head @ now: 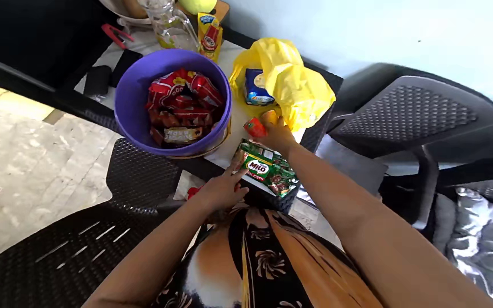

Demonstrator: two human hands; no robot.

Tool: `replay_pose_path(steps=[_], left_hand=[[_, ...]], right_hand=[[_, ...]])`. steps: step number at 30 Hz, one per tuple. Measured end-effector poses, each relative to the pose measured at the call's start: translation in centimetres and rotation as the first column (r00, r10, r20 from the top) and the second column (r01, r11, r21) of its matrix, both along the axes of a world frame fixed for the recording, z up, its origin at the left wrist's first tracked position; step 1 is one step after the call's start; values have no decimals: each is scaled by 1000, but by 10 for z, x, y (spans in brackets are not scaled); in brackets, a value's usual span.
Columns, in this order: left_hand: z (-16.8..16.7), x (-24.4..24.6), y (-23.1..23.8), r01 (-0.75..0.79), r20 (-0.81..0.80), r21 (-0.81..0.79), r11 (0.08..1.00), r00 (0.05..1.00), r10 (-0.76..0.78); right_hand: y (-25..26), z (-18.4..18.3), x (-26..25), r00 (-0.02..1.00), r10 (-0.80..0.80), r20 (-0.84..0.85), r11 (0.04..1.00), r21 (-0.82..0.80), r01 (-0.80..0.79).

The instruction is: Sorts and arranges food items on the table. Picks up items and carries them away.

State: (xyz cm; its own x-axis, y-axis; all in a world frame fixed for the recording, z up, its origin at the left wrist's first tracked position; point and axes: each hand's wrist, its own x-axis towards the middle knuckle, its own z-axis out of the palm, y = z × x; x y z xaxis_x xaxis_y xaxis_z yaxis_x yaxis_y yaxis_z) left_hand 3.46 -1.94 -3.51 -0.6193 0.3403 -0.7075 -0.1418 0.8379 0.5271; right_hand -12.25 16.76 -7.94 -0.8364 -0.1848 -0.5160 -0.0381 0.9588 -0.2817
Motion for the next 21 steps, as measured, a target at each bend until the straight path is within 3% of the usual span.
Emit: replay_pose_path(steps=[6, 8, 11, 15, 18, 21], left_hand=[[-4, 34, -20, -235, 31, 199, 951, 972, 233], [-5, 46, -23, -337, 5, 205, 919, 939, 344], [-7, 57, -22, -438, -19, 157, 885, 895, 446], [1, 50, -11, -408, -29, 144, 901, 909, 416], [6, 37, -4, -349, -34, 183, 919, 932, 360], [2, 28, -6, -257, -22, 247, 934, 963, 270]], right_hand=[[36, 18, 25, 986, 98, -132, 963, -238, -128], [60, 17, 40, 974, 97, -205, 941, -299, -157], [84, 8, 52, 981, 51, -188, 929, -352, -115], [64, 10, 44, 989, 16, -148, 938, -339, -66], [38, 14, 25, 985, -160, -62, 952, -272, 138], [28, 4, 4, 968, -246, -49, 950, -212, 230]])
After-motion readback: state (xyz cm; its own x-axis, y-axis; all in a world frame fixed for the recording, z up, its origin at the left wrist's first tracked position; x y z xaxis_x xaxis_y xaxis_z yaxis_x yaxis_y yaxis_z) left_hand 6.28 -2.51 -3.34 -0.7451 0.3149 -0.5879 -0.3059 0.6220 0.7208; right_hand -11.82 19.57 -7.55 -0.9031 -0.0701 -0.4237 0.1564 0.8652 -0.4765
